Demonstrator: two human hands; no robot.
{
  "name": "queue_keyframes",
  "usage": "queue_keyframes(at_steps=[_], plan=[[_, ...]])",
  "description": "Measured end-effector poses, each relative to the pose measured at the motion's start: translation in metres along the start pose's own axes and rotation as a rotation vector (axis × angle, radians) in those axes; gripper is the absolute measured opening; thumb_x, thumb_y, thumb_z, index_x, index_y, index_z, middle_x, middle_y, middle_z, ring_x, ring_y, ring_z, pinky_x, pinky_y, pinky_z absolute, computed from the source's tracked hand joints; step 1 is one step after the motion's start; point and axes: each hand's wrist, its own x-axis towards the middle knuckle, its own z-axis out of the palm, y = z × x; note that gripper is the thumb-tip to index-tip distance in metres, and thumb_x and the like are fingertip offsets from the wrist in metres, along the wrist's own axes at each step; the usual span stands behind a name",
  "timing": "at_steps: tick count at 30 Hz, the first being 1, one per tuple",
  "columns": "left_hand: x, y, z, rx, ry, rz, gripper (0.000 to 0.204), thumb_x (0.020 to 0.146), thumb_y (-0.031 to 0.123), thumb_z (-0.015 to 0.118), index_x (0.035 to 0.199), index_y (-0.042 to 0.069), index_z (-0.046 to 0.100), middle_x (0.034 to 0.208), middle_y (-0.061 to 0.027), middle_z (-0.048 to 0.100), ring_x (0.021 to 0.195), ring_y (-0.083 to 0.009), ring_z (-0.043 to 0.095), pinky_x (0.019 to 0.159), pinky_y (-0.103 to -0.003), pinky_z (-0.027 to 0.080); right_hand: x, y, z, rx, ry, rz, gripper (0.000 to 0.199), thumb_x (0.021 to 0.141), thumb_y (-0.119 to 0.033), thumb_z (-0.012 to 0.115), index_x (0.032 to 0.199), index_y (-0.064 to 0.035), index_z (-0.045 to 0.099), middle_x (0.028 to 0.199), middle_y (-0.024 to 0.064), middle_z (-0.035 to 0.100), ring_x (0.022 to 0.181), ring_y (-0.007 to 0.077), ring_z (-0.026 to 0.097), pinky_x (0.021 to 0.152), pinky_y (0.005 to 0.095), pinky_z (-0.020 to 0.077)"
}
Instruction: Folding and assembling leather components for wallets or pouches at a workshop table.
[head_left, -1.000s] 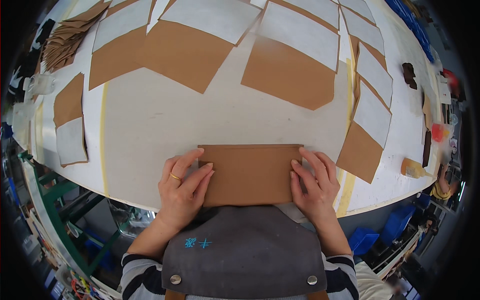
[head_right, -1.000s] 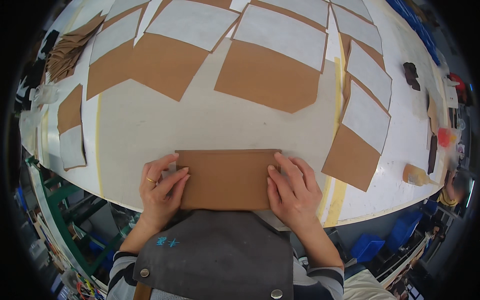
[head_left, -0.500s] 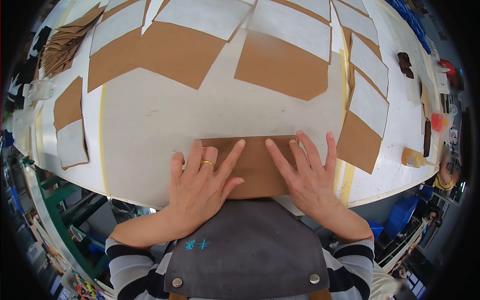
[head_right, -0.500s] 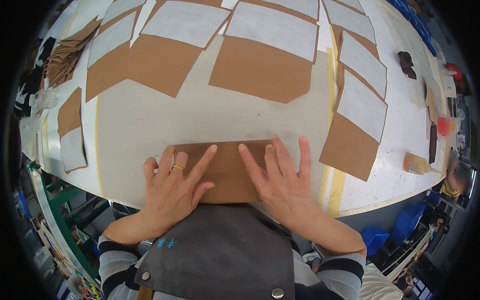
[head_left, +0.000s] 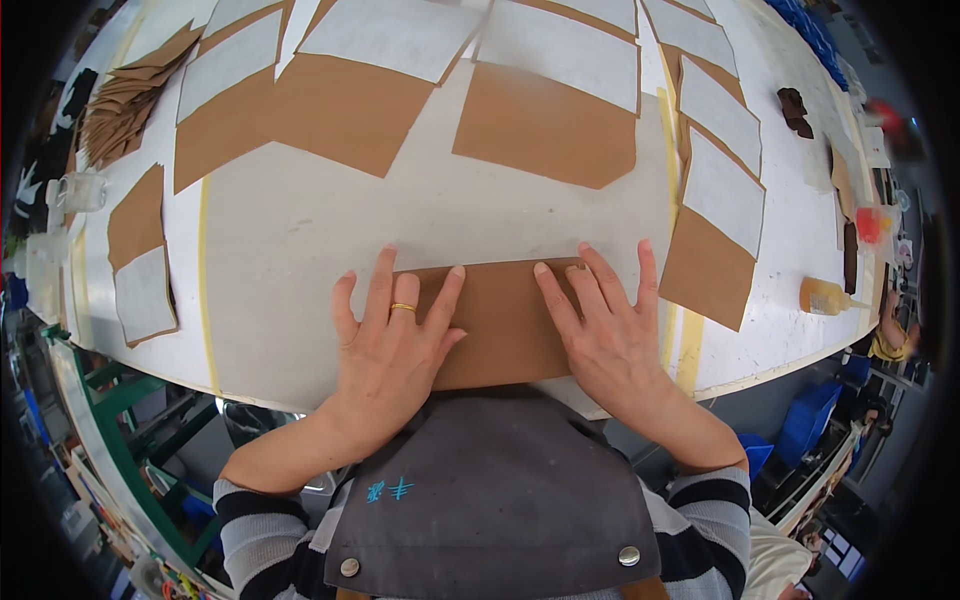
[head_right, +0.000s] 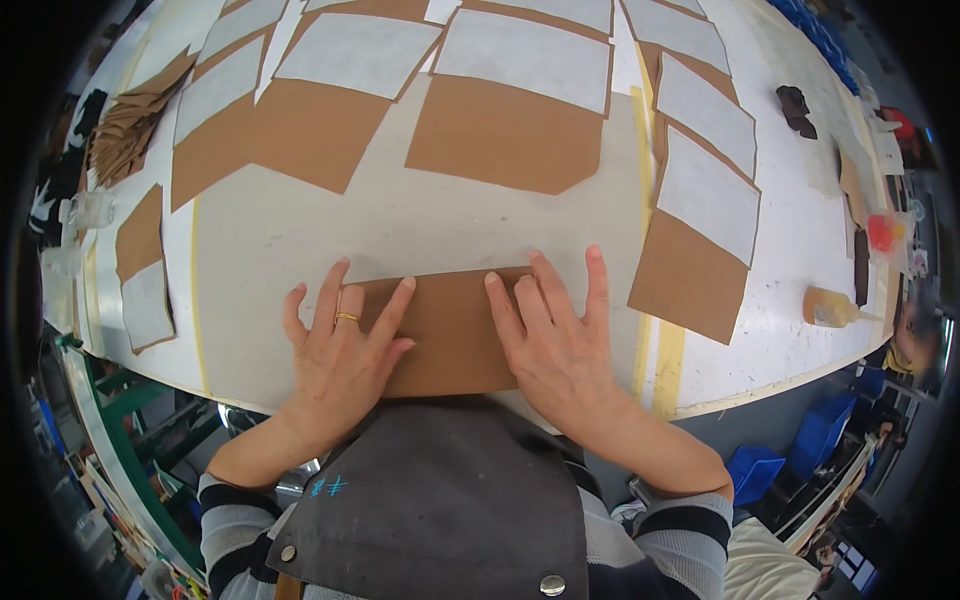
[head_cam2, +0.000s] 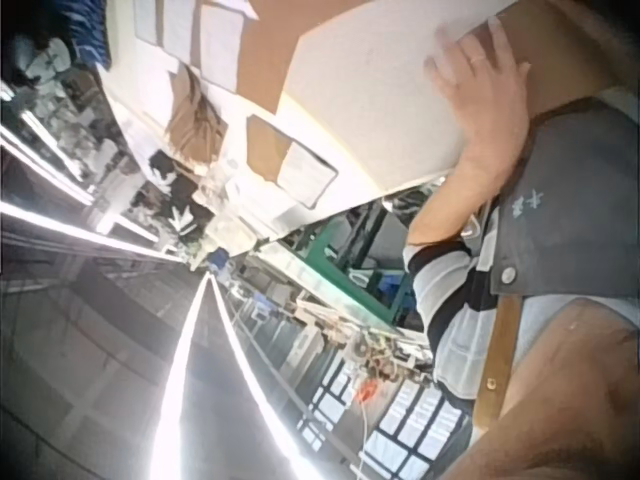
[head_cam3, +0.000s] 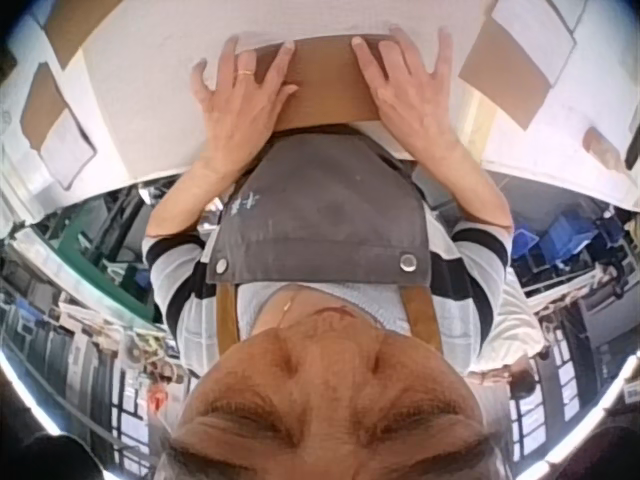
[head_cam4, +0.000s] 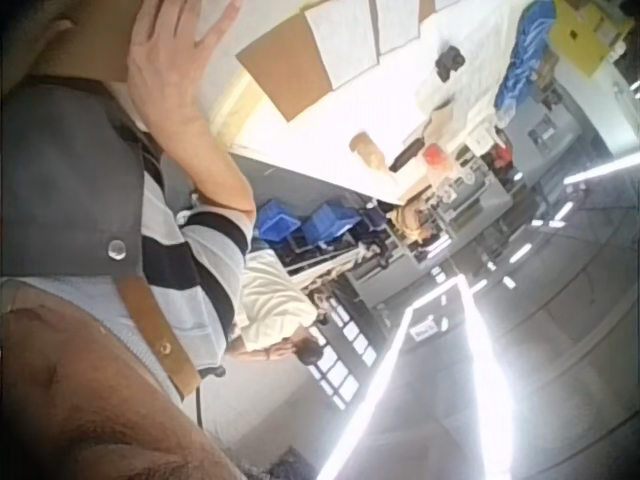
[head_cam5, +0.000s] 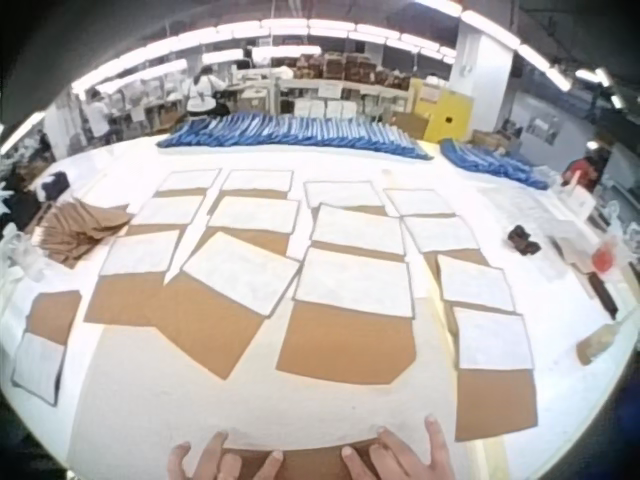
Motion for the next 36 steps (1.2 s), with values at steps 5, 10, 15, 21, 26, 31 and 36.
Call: queue_keyframes(at_steps=[5, 10, 15, 21, 26, 31, 36], plan=[[-0.009, -0.002, 0.006, 0.037, 0.001, -0.002, 0.066, 0.081, 0.032, 0.076, 0.142, 0.02, 0.055, 0.116, -0.0114, 0.052, 0.136, -0.0339, 0.042, 0.106, -0.06, 0.021, -0.006, 0.0, 0.006, 0.097, 0.025, 0.06, 0.042, 0.084, -0.02, 0.068, 0.123, -0.0037, 0.066, 0.104, 0.0105, 0.055, 0.128, 0.0285, 0.051, 0.113, 0.0692, 0.0222], [-0.008, -0.012, 0.005, -0.013, -0.02, 0.014, 0.068, 0.083, 0.031, 0.076, 0.145, 0.018, 0.052, 0.125, -0.0103, 0.05, 0.139, -0.0332, 0.039, 0.109, -0.062, 0.018, -0.01, 0.015, -0.002, 0.205, -0.067, 0.082, 0.057, 0.08, -0.03, 0.076, 0.131, -0.0077, 0.062, 0.116, 0.0064, 0.053, 0.137, 0.0262, 0.043, 0.114, 0.0672, 0.0208], [-0.012, -0.03, -0.02, -0.164, -0.158, 0.062, 0.077, 0.078, 0.029, 0.08, 0.147, 0.014, 0.049, 0.131, -0.0088, 0.048, 0.143, -0.0344, 0.033, 0.114, -0.064, 0.011, -0.015, 0.029, -0.014, 0.297, -0.247, 0.03, 0.083, 0.069, -0.035, 0.086, 0.141, -0.0105, 0.054, 0.13, 0.0012, 0.05, 0.146, 0.0281, 0.032, 0.116, 0.0652, 0.0192], [-0.02, -0.044, -0.031, -0.24, -0.28, 0.104, 0.087, 0.071, 0.031, 0.086, 0.145, 0.007, 0.047, 0.138, -0.0068, 0.044, 0.144, -0.035, 0.03, 0.116, -0.063, 0.011, -0.016, 0.032, -0.023, 0.295, -0.382, 0.057, 0.1, 0.061, -0.03, 0.089, 0.149, -0.0171, 0.045, 0.14, -0.0001, 0.045, 0.149, 0.0283, 0.026, 0.119, 0.0625, 0.022], [-0.021, -0.047, -0.034, -0.247, -0.326, 0.109, 0.102, 0.062, 0.031, 0.089, 0.15, 0.01, 0.041, 0.141, -0.0069, 0.042, 0.145, -0.034, 0.027, 0.119, -0.061, 0.009, -0.016, 0.033, -0.023, 0.32, -0.419, 0.059, 0.107, 0.059, -0.025, 0.09, 0.152, -0.0189, 0.04, 0.142, -0.0004, 0.043, 0.15, 0.0291, 0.024, 0.119, 0.0634, 0.0209], [-0.023, -0.049, -0.033, -0.244, -0.31, 0.114, 0.104, 0.061, 0.03, 0.089, 0.151, 0.01, 0.04, 0.141, -0.0071, 0.042, 0.146, -0.0343, 0.026, 0.119, -0.061, 0.008, -0.017, 0.035, -0.023, 0.346, -0.391, 0.061, 0.109, 0.059, -0.022, 0.09, 0.154, -0.0207, 0.037, 0.144, 0.0002, 0.042, 0.151, 0.0302, 0.023, 0.119, 0.064, 0.0216], [-0.023, -0.057, -0.03, -0.302, -0.295, 0.132, 0.101, 0.063, 0.03, 0.089, 0.151, 0.01, 0.041, 0.142, -0.0076, 0.041, 0.146, -0.0349, 0.025, 0.119, -0.06, 0.01, -0.027, 0.052, -0.02, 0.498, -0.458, 0.007, 0.095, 0.07, -0.02, 0.087, 0.152, -0.0164, 0.038, 0.151, 0.0038, 0.037, 0.15, 0.0324, 0.024, 0.117, 0.0651, 0.0233]])
